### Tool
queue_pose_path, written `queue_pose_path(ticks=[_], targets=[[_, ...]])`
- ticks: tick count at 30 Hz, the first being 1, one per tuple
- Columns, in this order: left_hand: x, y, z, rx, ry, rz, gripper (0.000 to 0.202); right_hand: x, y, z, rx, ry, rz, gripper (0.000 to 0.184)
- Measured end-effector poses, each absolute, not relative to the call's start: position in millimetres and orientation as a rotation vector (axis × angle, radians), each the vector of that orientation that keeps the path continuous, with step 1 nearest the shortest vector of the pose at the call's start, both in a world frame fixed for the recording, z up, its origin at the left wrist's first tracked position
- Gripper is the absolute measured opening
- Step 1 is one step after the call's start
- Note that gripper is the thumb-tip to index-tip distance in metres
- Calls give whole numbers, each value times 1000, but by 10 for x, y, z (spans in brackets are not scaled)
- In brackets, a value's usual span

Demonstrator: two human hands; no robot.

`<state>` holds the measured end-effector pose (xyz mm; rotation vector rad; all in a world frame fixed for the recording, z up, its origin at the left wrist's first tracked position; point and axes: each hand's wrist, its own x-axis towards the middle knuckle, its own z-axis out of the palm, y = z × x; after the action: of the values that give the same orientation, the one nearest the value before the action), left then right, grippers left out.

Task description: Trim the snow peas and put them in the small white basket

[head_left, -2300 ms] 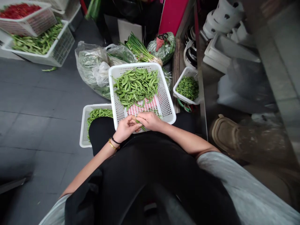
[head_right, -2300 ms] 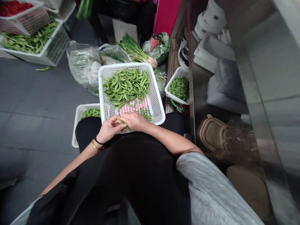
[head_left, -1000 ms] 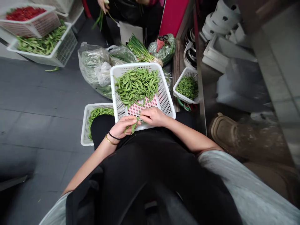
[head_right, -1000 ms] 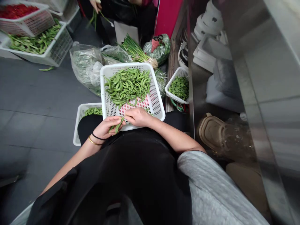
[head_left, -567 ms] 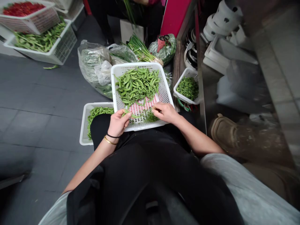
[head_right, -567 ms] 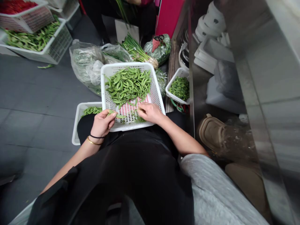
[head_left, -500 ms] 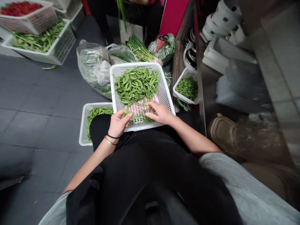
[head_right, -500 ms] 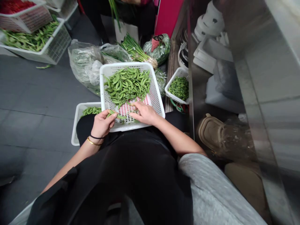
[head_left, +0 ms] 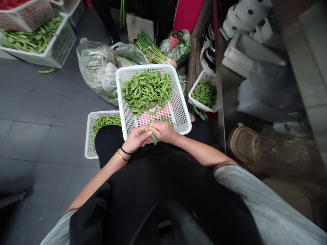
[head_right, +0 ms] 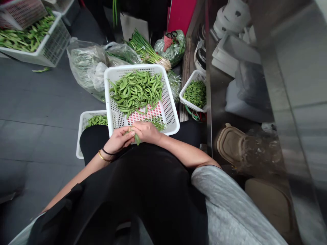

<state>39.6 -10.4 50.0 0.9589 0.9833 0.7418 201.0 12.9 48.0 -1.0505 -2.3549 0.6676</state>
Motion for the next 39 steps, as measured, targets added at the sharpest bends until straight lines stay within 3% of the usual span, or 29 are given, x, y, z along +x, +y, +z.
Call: queue_pose_path(ticks=[3,7,10,13,17,20,24,27,32,39], targets=[[346,-42,426,715,1047,1014,22,2108,189,428,-1123,-2386,674,32],[81,94,445,608,1001,1322,19,2460,528,403,-1227,-2731,956,18],[-7,137,495,549,808,1219,21,2472,878,268,-1475,-2858,985,46],[22,113,515,513,666,1083,21,2180,1141,12,-1671,-2845,644,33],[36,42,484,446,575,1019,32,1871,1268,-215,-1798,-2888,624,31],[47,16,425,415,691,976,40,1945,1168,-128,-1817,-2845,651,29],[200,47,337,436,968,929,35,2136,725,232,-1682,-2607,884,19],[339,48,341,550,1084,938,30,2150,348,475,-1475,-2538,851,15],[321,-45,512,752,924,749,28,2178,193,709,-1156,-2423,998,18],[252,-141,602,794,803,513,32,2211,206,884,-740,-2617,766,27]])
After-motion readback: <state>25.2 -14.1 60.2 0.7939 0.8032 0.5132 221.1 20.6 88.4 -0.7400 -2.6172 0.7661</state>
